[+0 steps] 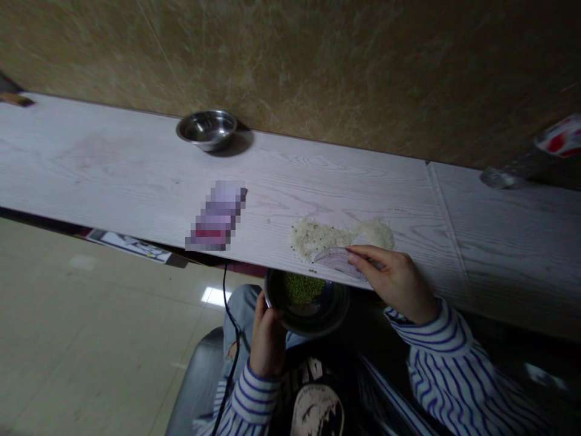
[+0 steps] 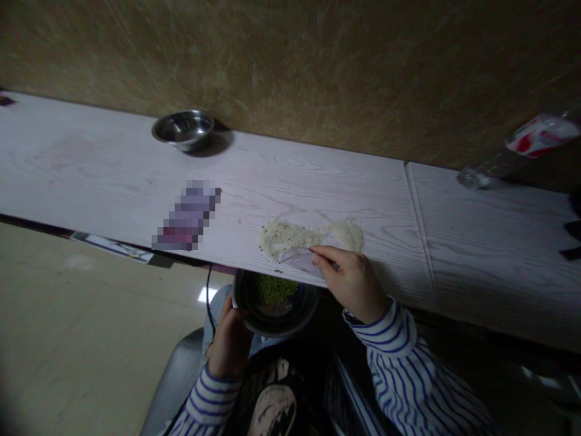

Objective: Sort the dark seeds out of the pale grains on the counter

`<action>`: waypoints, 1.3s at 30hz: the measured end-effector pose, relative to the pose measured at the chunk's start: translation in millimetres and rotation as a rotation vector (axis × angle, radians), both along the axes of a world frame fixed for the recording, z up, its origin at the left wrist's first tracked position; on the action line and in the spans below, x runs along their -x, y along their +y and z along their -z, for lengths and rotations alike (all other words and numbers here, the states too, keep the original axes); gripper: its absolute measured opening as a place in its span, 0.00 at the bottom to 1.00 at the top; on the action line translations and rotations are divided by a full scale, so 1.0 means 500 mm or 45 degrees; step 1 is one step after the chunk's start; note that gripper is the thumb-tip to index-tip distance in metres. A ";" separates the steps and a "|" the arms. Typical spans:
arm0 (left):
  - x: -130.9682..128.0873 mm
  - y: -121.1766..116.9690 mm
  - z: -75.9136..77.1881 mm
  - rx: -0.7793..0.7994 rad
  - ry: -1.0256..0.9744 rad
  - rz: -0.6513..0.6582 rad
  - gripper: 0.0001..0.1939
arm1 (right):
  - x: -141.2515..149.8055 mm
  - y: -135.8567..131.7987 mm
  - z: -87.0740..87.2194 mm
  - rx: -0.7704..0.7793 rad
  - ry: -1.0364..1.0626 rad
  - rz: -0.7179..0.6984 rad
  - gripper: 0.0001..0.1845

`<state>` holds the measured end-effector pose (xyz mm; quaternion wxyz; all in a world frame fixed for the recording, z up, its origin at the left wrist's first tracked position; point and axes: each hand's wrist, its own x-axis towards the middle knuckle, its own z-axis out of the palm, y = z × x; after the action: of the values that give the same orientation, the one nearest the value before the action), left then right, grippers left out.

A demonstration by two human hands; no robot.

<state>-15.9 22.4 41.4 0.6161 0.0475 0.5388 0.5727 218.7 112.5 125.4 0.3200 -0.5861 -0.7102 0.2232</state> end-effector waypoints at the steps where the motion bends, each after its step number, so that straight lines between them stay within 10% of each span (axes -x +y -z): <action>1: -0.001 0.000 0.001 0.005 0.003 0.010 0.35 | 0.001 0.001 0.001 0.002 -0.008 0.001 0.14; 39: 0.005 0.000 -0.004 0.036 -0.015 -0.025 0.35 | 0.028 0.041 -0.002 0.013 -0.025 -0.034 0.14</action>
<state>-18.7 22.5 43.4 0.6143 0.0300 0.5436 0.5712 204.7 132.8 126.4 0.3068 -0.5803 -0.7200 0.2254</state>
